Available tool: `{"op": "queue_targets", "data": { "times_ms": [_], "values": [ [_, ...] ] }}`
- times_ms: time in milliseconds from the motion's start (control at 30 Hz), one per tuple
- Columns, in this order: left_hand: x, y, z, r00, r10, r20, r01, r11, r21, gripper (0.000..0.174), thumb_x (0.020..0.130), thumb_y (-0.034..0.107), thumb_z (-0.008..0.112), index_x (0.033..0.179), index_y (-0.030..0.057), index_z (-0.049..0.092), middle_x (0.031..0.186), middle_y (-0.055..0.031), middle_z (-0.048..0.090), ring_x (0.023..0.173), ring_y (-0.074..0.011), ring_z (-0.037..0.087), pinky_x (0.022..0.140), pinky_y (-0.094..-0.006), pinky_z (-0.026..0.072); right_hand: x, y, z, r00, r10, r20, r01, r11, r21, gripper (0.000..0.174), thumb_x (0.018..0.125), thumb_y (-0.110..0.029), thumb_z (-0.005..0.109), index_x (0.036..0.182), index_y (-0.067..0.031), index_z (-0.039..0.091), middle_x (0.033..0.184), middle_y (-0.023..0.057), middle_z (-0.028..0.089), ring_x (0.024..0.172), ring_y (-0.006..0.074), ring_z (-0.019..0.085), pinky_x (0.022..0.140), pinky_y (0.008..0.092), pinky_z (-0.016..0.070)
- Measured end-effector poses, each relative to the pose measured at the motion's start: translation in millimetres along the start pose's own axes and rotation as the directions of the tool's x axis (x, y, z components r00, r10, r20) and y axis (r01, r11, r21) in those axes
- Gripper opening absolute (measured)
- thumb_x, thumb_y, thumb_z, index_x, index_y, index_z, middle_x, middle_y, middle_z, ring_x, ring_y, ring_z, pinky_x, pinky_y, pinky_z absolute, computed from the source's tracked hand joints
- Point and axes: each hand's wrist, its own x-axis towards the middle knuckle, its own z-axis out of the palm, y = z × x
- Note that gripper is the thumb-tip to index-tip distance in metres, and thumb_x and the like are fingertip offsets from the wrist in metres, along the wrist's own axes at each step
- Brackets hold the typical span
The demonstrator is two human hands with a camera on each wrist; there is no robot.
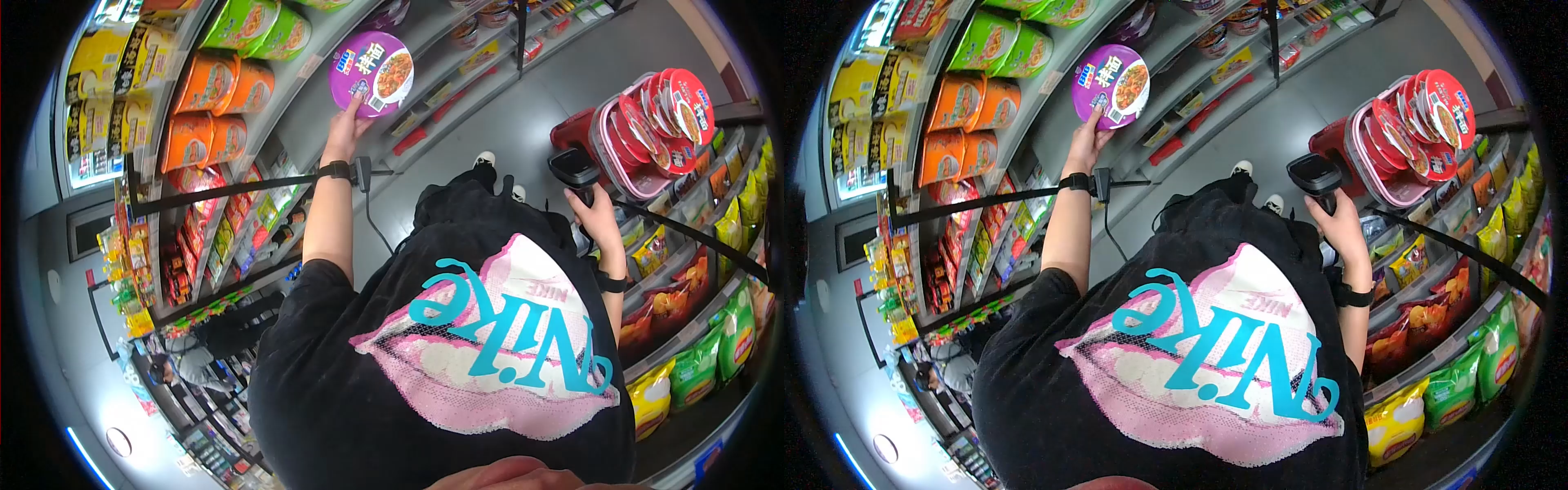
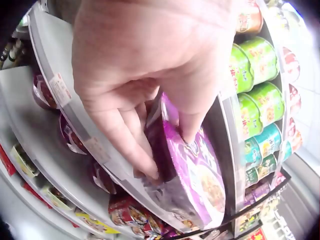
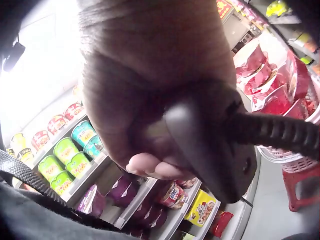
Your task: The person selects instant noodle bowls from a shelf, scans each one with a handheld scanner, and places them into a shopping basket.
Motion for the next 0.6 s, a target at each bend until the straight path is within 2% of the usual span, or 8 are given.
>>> {"op": "queue_targets", "data": {
  "times_ms": [133, 367, 567, 600],
  "values": [
    [23.8, 26.2, 24.0, 0.998, 0.006, 0.064, -0.001, 0.997, -0.073, 0.056, 0.089, 0.038, 0.065, 0.121, -0.0046, 0.051, 0.115, -0.0151, 0.062, 0.103, -0.0233, 0.063, 0.093, -0.0351, 0.0502, 7.6, 0.1, 3.0, 0.998, -0.013, -0.067, 0.014, 1.0, 0.013, 0.033, 0.084, -0.023, 0.069, 0.102, 0.0026, 0.058, 0.069, 0.0031, 0.057, 0.05, 0.0085, 0.049, 0.049, 0.026, 0.0408],
    [64.1, 62.8, 49.6, 0.993, 0.029, 0.11, -0.015, 0.992, -0.126, 0.054, 0.089, 0.039, 0.065, 0.12, -0.0031, 0.053, 0.113, -0.0127, 0.063, 0.099, -0.0218, 0.064, 0.09, -0.0364, 0.0508, 25.1, -9.5, 12.5, 0.993, 0.031, -0.118, -0.026, 0.999, 0.041, 0.034, 0.084, -0.024, 0.069, 0.1, 0.0035, 0.058, 0.071, 0.0047, 0.057, 0.05, 0.0101, 0.051, 0.049, 0.0269, 0.0417],
    [120.9, 80.0, 46.6, 0.998, 0.069, -0.011, -0.069, 0.989, -0.128, 0.048, 0.088, 0.04, 0.064, 0.116, 0.0017, 0.058, 0.107, -0.0094, 0.066, 0.095, -0.0211, 0.065, 0.083, -0.0335, 0.0518, 49.4, -38.7, 32.2, 0.994, 0.066, -0.09, -0.064, 0.998, 0.029, 0.034, 0.084, -0.024, 0.068, 0.101, 0.0037, 0.057, 0.071, 0.0055, 0.057, 0.05, 0.0108, 0.051, 0.049, 0.0279, 0.0422],
    [129.3, 85.1, 46.6, 0.998, 0.067, -0.001, -0.067, 0.991, -0.115, 0.047, 0.092, 0.041, 0.059, 0.12, 0.0038, 0.055, 0.106, -0.0096, 0.066, 0.095, -0.0214, 0.066, 0.081, -0.0313, 0.052, 52.3, -43.7, 34.2, 0.993, 0.073, -0.097, -0.07, 0.997, 0.036, 0.034, 0.084, -0.024, 0.068, 0.101, 0.0037, 0.057, 0.071, 0.0055, 0.057, 0.05, 0.0108, 0.051, 0.049, 0.0279, 0.0422]
  ]
}}
